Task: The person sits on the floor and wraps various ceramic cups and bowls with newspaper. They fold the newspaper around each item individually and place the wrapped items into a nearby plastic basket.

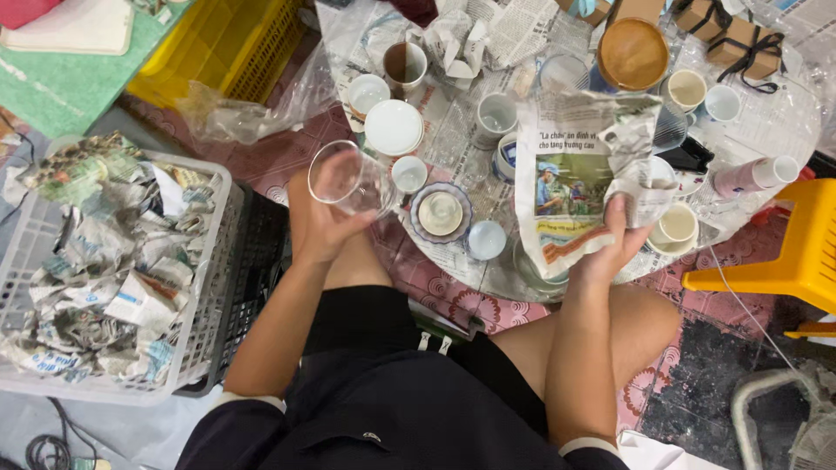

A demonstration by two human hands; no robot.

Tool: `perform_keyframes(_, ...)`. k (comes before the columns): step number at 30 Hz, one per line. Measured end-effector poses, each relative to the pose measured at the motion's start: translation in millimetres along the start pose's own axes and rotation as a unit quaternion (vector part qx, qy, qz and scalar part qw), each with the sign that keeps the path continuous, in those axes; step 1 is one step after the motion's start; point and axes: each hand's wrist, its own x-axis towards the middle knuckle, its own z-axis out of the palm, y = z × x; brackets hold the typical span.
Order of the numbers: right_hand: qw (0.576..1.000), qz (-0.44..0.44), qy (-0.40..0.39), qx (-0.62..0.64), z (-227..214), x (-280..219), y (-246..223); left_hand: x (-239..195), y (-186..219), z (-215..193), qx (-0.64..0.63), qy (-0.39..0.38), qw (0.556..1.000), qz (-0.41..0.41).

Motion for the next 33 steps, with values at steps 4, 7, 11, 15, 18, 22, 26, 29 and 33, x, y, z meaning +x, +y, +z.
perform_keyframes(4, 0.998, -0.029, -0.004, -0.055, -4, -5, -4, 59, -3, 7, 0.155, -0.028, 0.983, 0.096)
perform_keyframes(7, 0.996, -0.031, 0.002, -0.08, 5, 0, 0, 107, -2, 16, 0.317, -0.017, 0.936, 0.152)
perform_keyframes(11, 0.989, -0.019, -0.007, -0.15, 2, -8, -4, 168, -21, 37, 0.392, -0.033, 0.908, 0.145)
perform_keyframes(15, 0.993, -0.006, -0.001, -0.119, 1, -10, -8, 205, -39, 55, 0.417, -0.054, 0.898, 0.129)
perform_keyframes(18, 0.991, -0.003, -0.013, -0.134, -2, -15, -15, 221, -47, 64, 0.545, -0.14, 0.825, 0.052)
perform_keyframes(22, 0.984, 0.022, -0.016, -0.176, -4, -16, -20, 231, -61, 73, 0.649, -0.177, 0.74, 0.024)
perform_keyframes(26, 0.983, 0.022, -0.011, -0.183, 5, -14, -23, 235, -75, 80, 0.652, -0.146, 0.736, 0.112)
perform_keyframes(29, 0.981, 0.035, -0.017, -0.19, 10, -20, -24, 236, -89, 81, 0.674, -0.135, 0.724, 0.055)
perform_keyframes(33, 0.979, 0.037, -0.029, -0.198, 9, -20, -26, 241, -101, 82, 0.704, -0.129, 0.699, 0.014)
